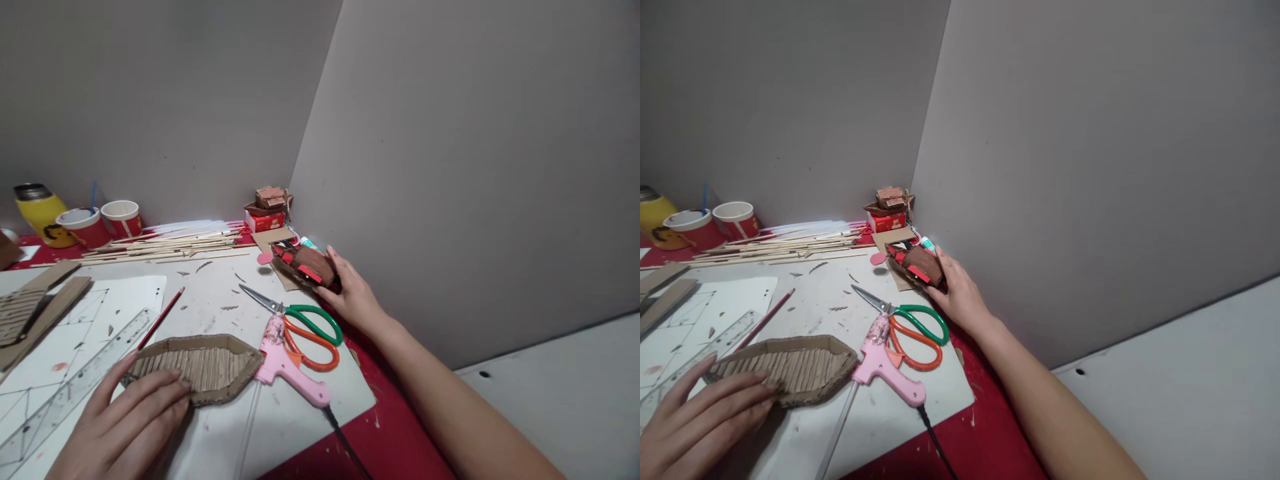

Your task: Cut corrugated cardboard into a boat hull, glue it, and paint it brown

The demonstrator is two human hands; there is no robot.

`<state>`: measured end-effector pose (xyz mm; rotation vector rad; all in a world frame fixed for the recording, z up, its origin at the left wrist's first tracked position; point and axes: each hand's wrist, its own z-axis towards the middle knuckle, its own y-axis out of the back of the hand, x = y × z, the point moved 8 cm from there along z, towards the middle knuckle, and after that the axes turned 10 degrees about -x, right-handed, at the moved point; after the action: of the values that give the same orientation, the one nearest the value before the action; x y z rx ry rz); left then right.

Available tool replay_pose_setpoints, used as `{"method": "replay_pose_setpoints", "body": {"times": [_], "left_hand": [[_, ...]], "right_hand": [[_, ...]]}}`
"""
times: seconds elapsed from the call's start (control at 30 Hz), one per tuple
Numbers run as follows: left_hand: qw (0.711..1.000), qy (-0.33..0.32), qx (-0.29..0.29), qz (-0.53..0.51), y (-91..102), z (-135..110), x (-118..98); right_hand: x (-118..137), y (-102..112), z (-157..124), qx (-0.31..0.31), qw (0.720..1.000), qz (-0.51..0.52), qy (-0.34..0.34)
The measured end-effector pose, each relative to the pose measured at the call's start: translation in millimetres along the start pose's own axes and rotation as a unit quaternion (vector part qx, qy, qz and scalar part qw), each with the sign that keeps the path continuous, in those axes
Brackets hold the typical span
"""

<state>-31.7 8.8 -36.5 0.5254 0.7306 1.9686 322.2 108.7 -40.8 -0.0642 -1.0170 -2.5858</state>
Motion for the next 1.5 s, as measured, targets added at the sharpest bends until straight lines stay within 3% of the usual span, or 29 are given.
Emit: {"method": "replay_pose_setpoints", "body": {"times": [0.27,0.43,0.53,0.7,0.83,1.03,1.13,1.2,1.33,1.5], "left_hand": [[0.999,0.024,0.014,-0.018,1.0,1,3],[0.997,0.066,0.000,-0.044,7.0,6,4],[0.992,0.105,-0.034,-0.056,12.4,7,8],[0.986,0.145,-0.045,-0.071,12.8,7,15],[0.985,0.146,-0.046,-0.085,15.6,12,15],[0.988,0.135,-0.005,-0.068,13.7,16,13],[0.990,0.127,-0.017,-0.052,16.9,17,16],[0.993,0.111,-0.008,-0.036,17.8,17,19],[0.998,0.049,0.034,-0.032,16.3,13,17],[0.996,0.067,0.012,-0.055,19.1,15,13]], "right_hand": [[-12,-15,-1,0.015,1.000,0.001,0.009],[-17,2,4,0.016,1.000,0.001,-0.005],[-20,27,8,-0.037,0.998,0.027,-0.042],[-23,70,8,-0.204,0.970,0.068,-0.115],[-14,83,3,-0.266,0.953,0.059,-0.130],[21,84,-2,-0.231,0.968,0.063,-0.077],[51,83,-3,-0.209,0.977,0.006,0.036],[64,81,-3,-0.194,0.978,0.003,0.076],[77,77,-3,-0.161,0.982,0.026,0.091],[77,72,-7,-0.118,0.988,0.052,0.087]]}}
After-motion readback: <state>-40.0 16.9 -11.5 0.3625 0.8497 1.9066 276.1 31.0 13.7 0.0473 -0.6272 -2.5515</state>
